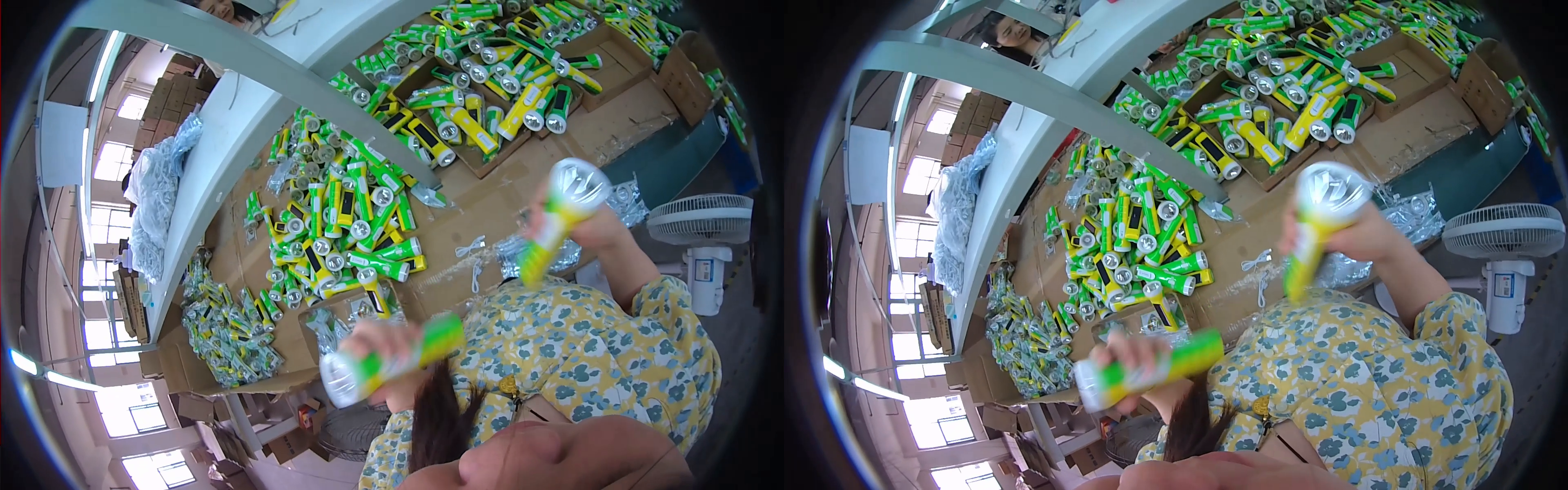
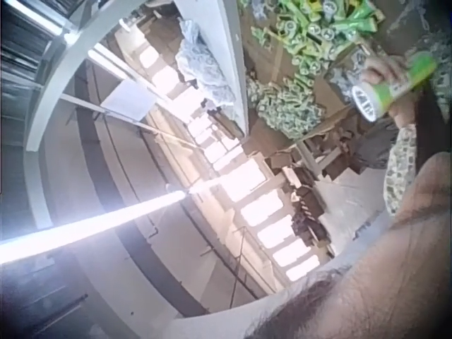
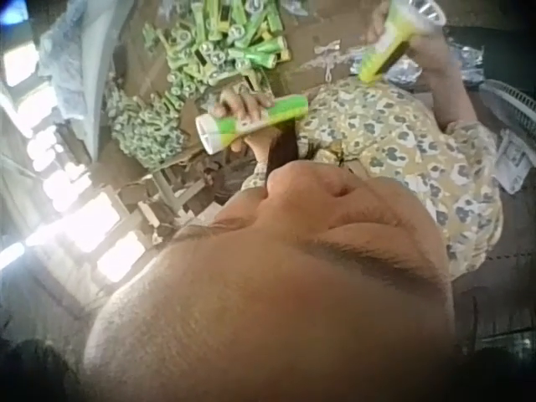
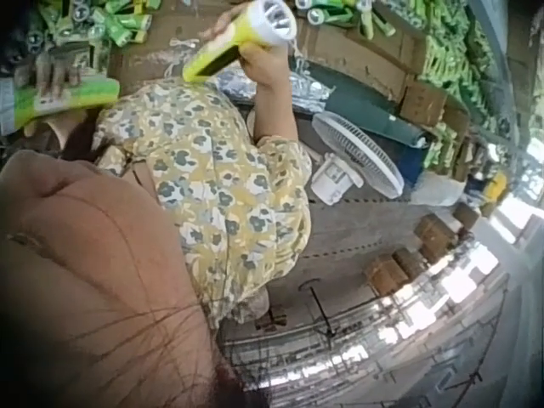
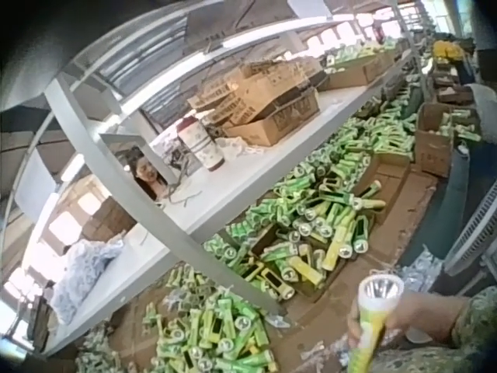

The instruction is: Inspecting and sorting numerous yellow and green plastic flashlights on an assembly workbench.

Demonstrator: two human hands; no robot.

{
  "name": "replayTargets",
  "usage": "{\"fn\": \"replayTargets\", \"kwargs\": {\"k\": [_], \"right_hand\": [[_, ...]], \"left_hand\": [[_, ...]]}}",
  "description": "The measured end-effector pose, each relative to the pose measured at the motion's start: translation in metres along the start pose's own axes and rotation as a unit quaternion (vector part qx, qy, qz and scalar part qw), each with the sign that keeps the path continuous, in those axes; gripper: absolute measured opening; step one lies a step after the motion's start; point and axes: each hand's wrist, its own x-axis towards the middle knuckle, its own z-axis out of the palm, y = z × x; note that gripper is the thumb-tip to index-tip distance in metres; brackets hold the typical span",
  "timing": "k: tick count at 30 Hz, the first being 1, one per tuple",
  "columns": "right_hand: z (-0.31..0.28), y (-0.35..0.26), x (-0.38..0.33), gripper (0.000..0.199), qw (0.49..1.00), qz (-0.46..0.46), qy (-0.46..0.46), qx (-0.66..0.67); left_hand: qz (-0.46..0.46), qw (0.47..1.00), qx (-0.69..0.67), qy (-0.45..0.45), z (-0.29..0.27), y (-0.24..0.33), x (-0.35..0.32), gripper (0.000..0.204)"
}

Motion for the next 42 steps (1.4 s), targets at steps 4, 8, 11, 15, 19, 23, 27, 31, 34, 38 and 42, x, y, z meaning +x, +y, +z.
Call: {"fn": "replayTargets", "kwargs": {"k": [4,8,11,15,19,23,27,31,34,38,42], "right_hand": [[0.004,-0.016,0.007,0.046,0.944,-0.101,0.172,-0.263],[-0.001,0.0,0.005,0.041,0.942,-0.06,0.128,-0.303],[-0.007,0.015,0.0,0.042,0.977,-0.004,0.118,-0.175],[-0.009,0.008,0.003,0.048,0.999,-0.01,0.018,-0.031],[-0.016,-0.003,0.007,0.045,0.953,-0.07,0.115,-0.271],[-0.016,0.02,0.005,0.049,0.98,0.011,0.103,-0.17],[0.001,0.039,0.003,0.057,0.934,0.086,0.059,-0.34],[0.005,0.051,0.003,0.06,0.91,0.159,0.004,-0.383],[0.006,0.058,0.003,0.064,0.897,0.157,-0.042,-0.41],[-0.001,0.069,0.002,0.061,0.87,0.195,-0.063,-0.449],[-0.001,0.072,-0.002,0.059,0.862,0.201,-0.062,-0.461]], "left_hand": [[-0.091,0.955,0.245,0.144,-0.023,0.009,-0.002,0.054],[-0.135,0.944,0.281,0.111,-0.025,-0.008,0.008,0.062],[-0.159,0.965,0.17,0.117,-0.019,-0.004,0.005,0.066],[-0.146,0.964,0.212,0.074,-0.022,-0.001,0.005,0.06],[-0.136,0.955,0.219,0.144,-0.028,0.006,0.0,0.053],[-0.165,0.922,0.249,0.245,-0.032,-0.012,-0.004,0.058],[-0.217,0.778,0.566,0.167,-0.023,-0.035,-0.005,0.083],[-0.26,0.739,0.609,0.121,-0.014,-0.052,-0.01,0.094],[-0.173,0.662,0.729,-0.03,-0.017,-0.061,-0.011,0.088],[-0.188,0.623,0.747,-0.138,-0.002,-0.069,-0.005,0.072],[-0.178,0.602,0.754,-0.19,-0.005,-0.078,-0.005,0.075]]}}
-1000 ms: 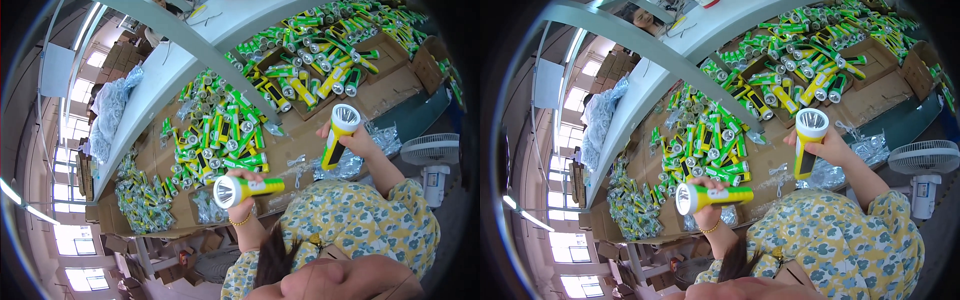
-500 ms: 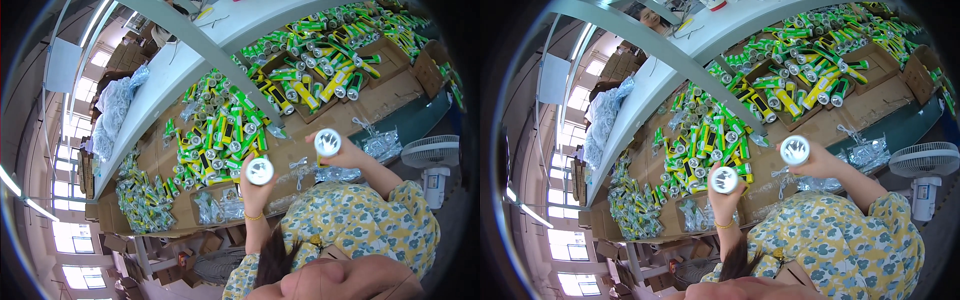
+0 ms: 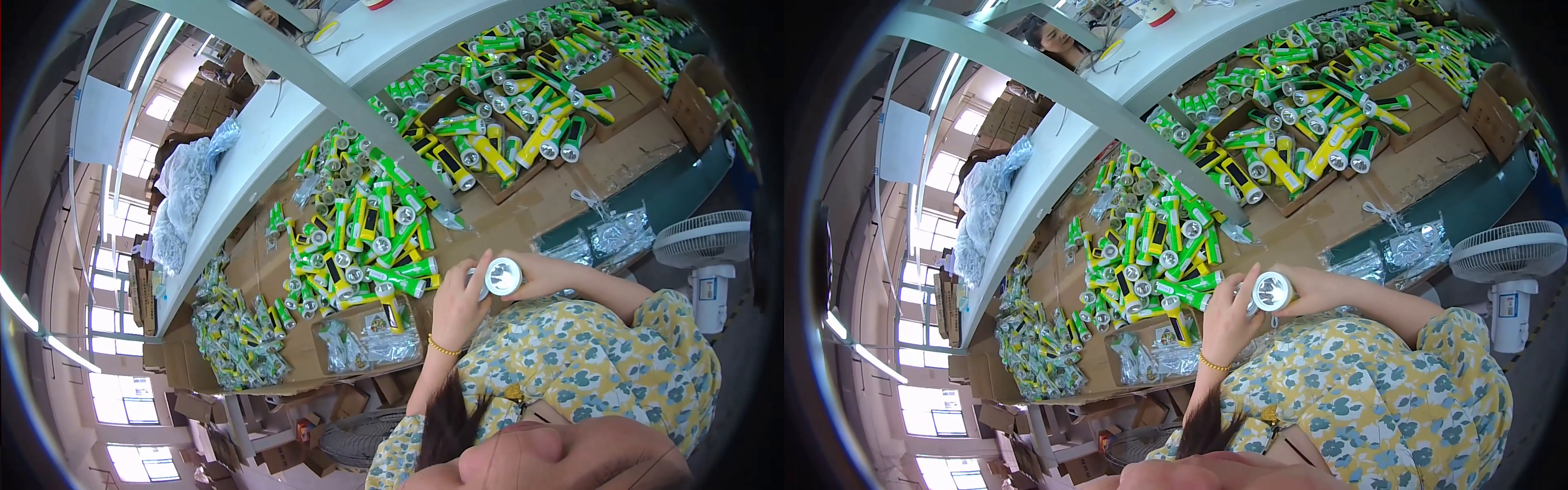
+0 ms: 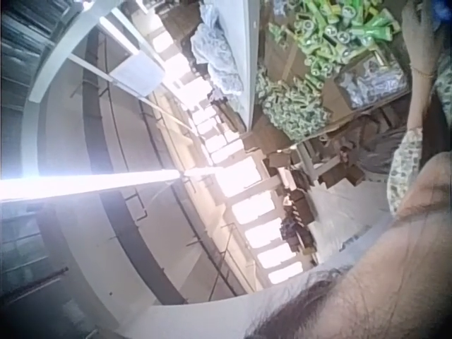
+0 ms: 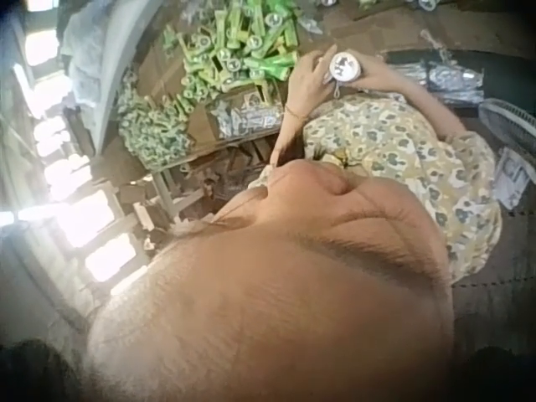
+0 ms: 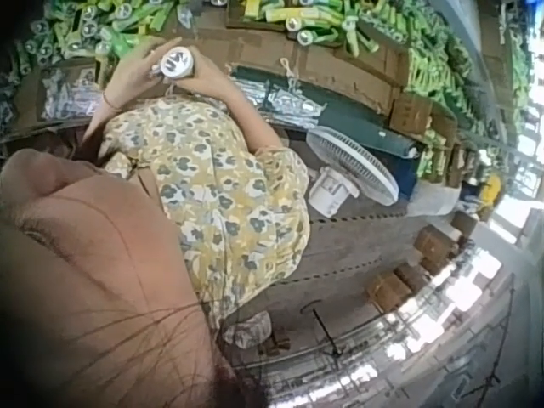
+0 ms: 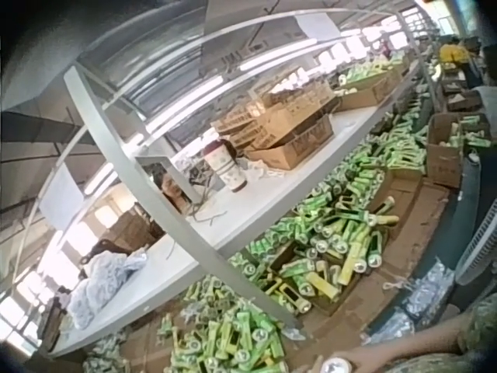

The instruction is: Inspecting and sorting numerous yellow and green plastic flashlights on an assembly workbench.

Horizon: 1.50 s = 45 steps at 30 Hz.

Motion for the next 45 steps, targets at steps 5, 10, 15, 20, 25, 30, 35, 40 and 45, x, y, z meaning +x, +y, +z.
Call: {"fn": "replayTargets", "kwargs": {"k": [5,10,15,20,25,30,35,40,45], "right_hand": [[0.0,0.0,-0.001,0.058,0.998,0.004,-0.019,0.054],[-0.002,0.003,0.001,0.058,0.997,0.024,-0.037,0.063],[-0.002,0.007,0.001,0.058,0.995,0.037,-0.043,0.077],[0.0,0.009,0.0,0.058,0.994,0.022,-0.033,0.105],[0.001,0.013,0.0,0.055,0.994,0.022,-0.03,0.098],[0.0,0.012,0.001,0.053,0.992,0.008,-0.032,0.119],[0.003,0.016,0.001,0.053,0.992,0.001,-0.03,0.122],[0.004,0.015,0.0,0.055,0.993,0.005,-0.028,0.115],[0.003,0.012,0.001,0.056,0.992,0.009,-0.03,0.121]], "left_hand": [[0.019,0.999,-0.005,-0.042,-0.001,0.002,0.003,0.074],[0.019,0.998,-0.008,-0.063,0.002,0.003,0.004,0.073],[0.017,0.997,-0.014,-0.071,0.003,0.001,0.004,0.074],[0.006,0.995,-0.036,-0.094,0.001,0.002,0.006,0.077],[0.028,0.995,-0.041,-0.083,0.003,0.002,0.007,0.077],[0.034,0.995,-0.048,-0.083,0.005,0.0,0.008,0.075],[0.035,0.995,-0.052,-0.078,0.006,0.0,0.007,0.073],[0.031,0.995,-0.054,-0.079,0.007,0.0,0.006,0.073],[0.025,0.995,-0.055,-0.08,0.007,-0.001,0.005,0.072]]}}
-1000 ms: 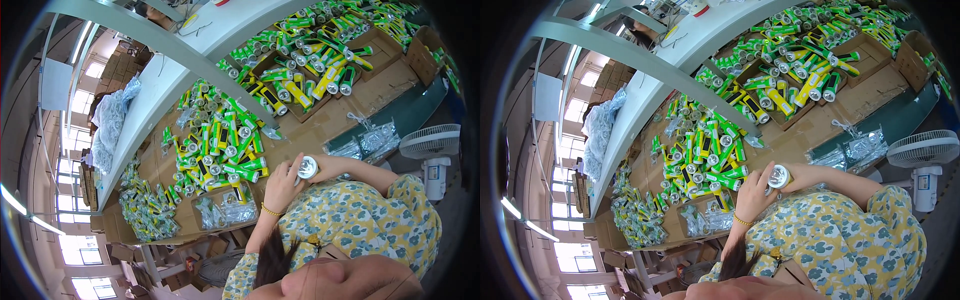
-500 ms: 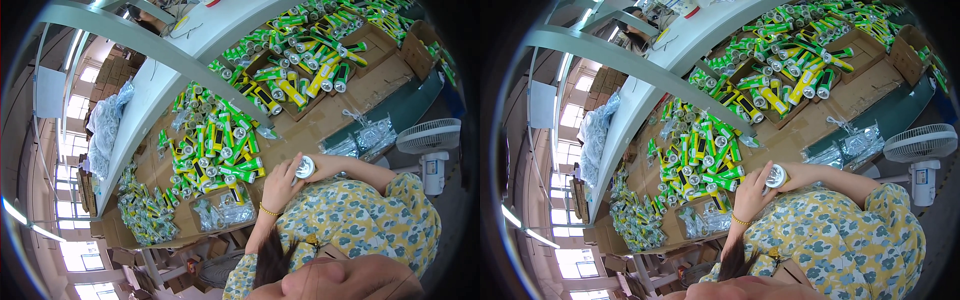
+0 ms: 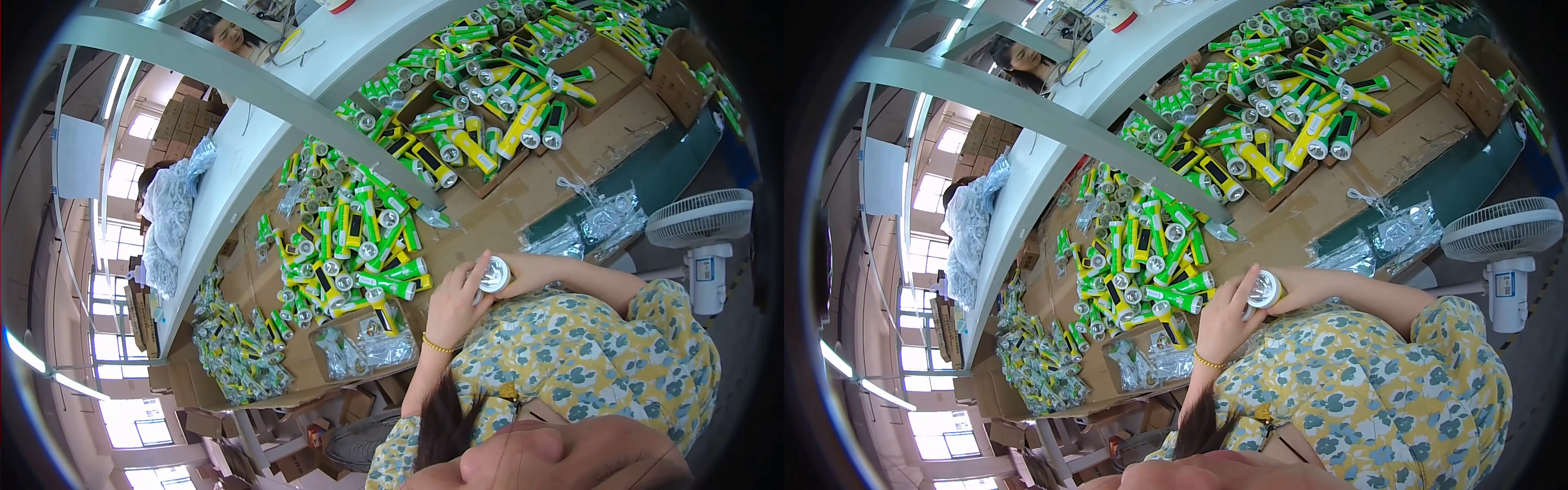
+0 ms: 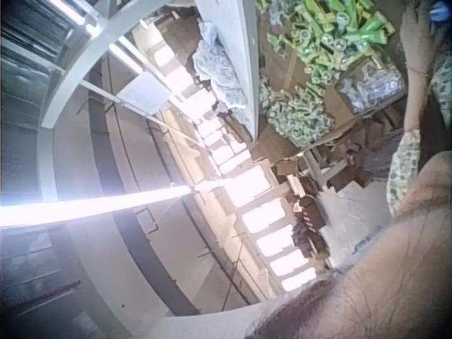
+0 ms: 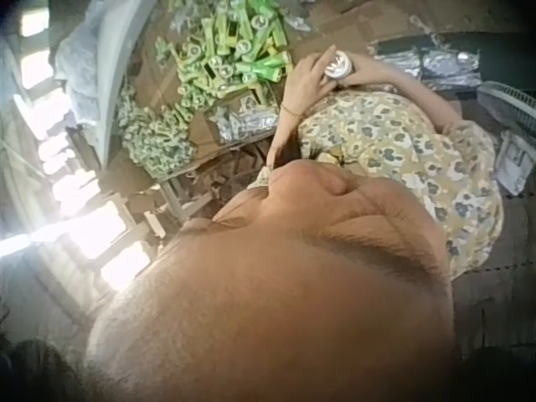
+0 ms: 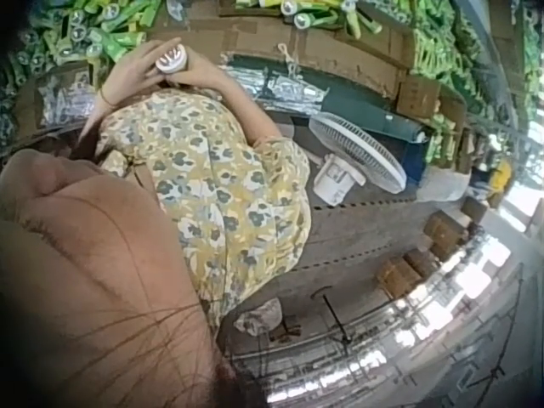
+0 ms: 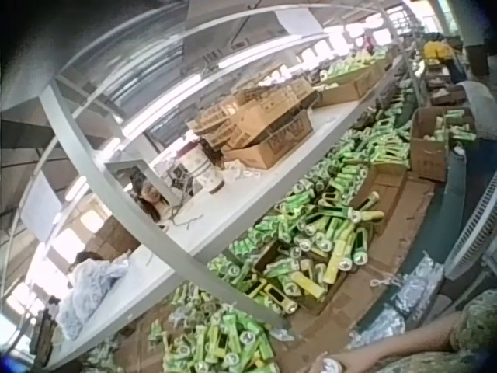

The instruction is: Inspecting and sorting numerous yellow and green plastic flashlights on an assembly workbench.

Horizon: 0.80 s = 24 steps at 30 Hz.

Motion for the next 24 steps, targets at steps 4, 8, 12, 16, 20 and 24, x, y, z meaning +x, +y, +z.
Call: {"fn": "replayTargets", "kwargs": {"k": [4,8,12,16,20,24], "right_hand": [[-0.0005,0.004,0.0013,0.054,1.0,0.001,-0.006,-0.002],[-0.001,0.0065,0.0023,0.056,1.0,0.006,-0.012,0.001],[0.0005,0.0006,0.001,0.051,1.0,-0.01,-0.004,0.013],[-0.0001,-0.0004,0.0018,0.05,1.0,-0.003,-0.004,0.01],[0.0003,0.0043,0.0018,0.051,1.0,0.002,-0.001,0.009],[0.0006,0.0038,0.0012,0.052,1.0,0.008,0.007,0.007]], "left_hand": [[-0.01,1.0,0.005,-0.015,0.0,-0.0008,-0.0014,0.073],[-0.016,1.0,0.003,-0.02,0.0017,-0.0026,-0.0016,0.072],[-0.021,0.999,0.004,-0.027,0.0009,-0.0024,-0.0012,0.072],[-0.023,0.999,0.005,-0.029,0.0013,-0.0032,-0.0008,0.072],[-0.023,0.999,0.004,-0.029,0.0013,-0.0025,-0.0008,0.072],[-0.021,0.999,0.005,-0.028,0.0028,-0.0037,-0.0011,0.072]]}}
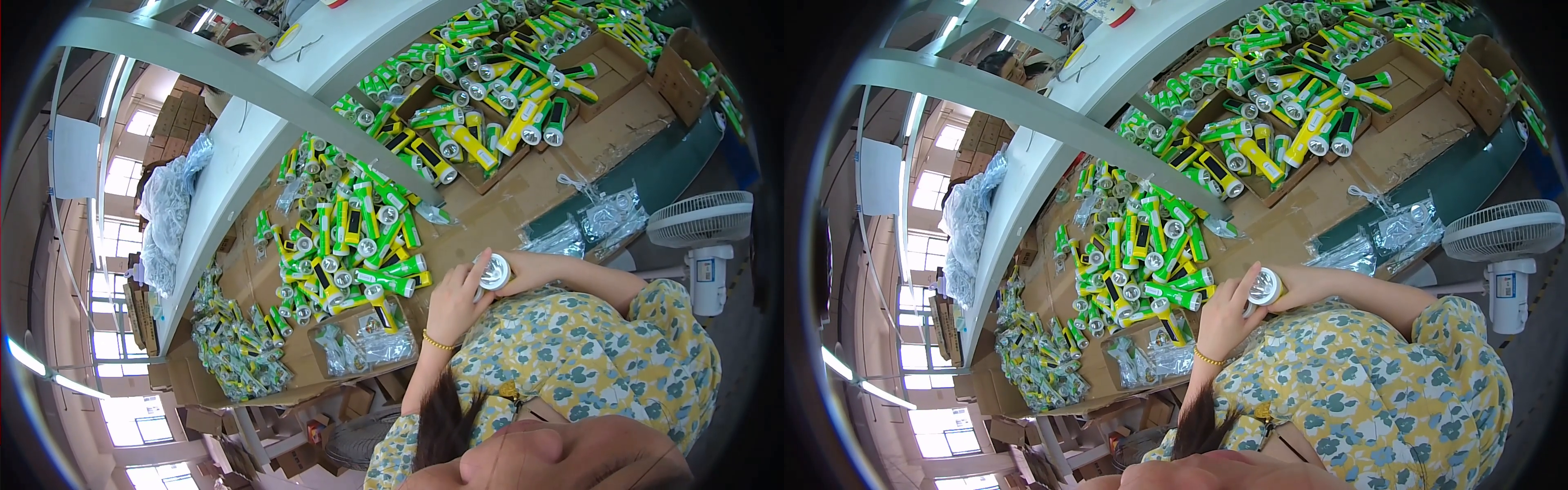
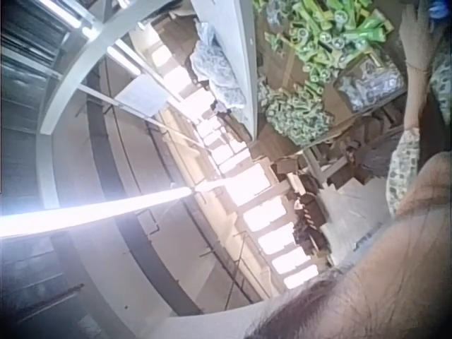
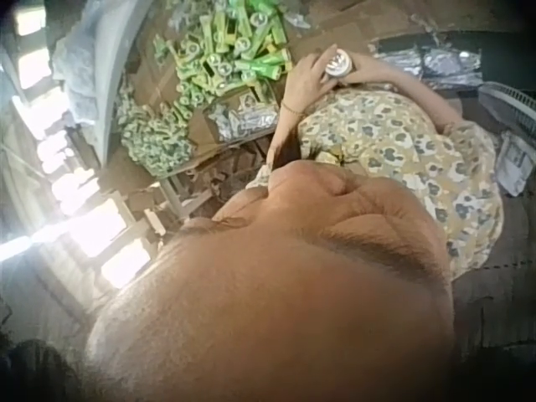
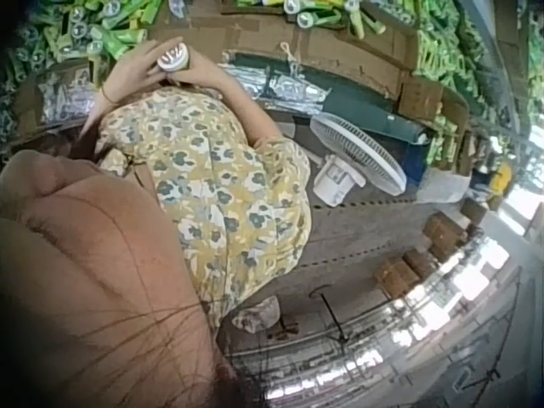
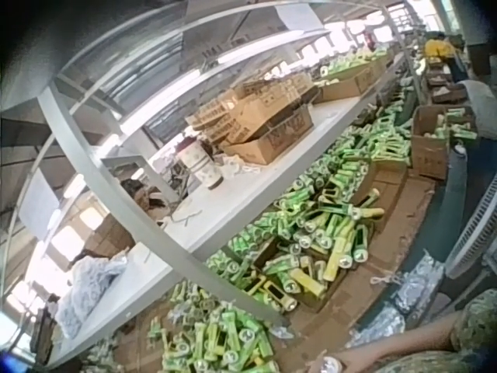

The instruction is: Inspecting and sorting numerous yellow and green plastic flashlights on an assembly workbench.

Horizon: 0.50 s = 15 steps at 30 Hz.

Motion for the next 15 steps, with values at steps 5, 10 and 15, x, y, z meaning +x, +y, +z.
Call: {"fn": "replayTargets", "kwargs": {"k": [5,10,15], "right_hand": [[-0.0008,0.0033,0.001,0.056,1.0,0.013,-0.012,-0.01],[-0.0014,-0.0004,0.0008,0.057,1.0,0.01,-0.01,-0.01],[-0.0018,0.004,0.0007,0.057,1.0,0.006,-0.008,-0.01]], "left_hand": [[-0.002,1.0,0.0,0.002,0.0013,-0.0007,-0.0009,0.072],[-0.004,1.0,-0.003,0.002,0.0023,-0.0009,-0.0008,0.072],[-0.006,1.0,-0.006,-0.003,0.0023,-0.001,0.0002,0.072]]}}
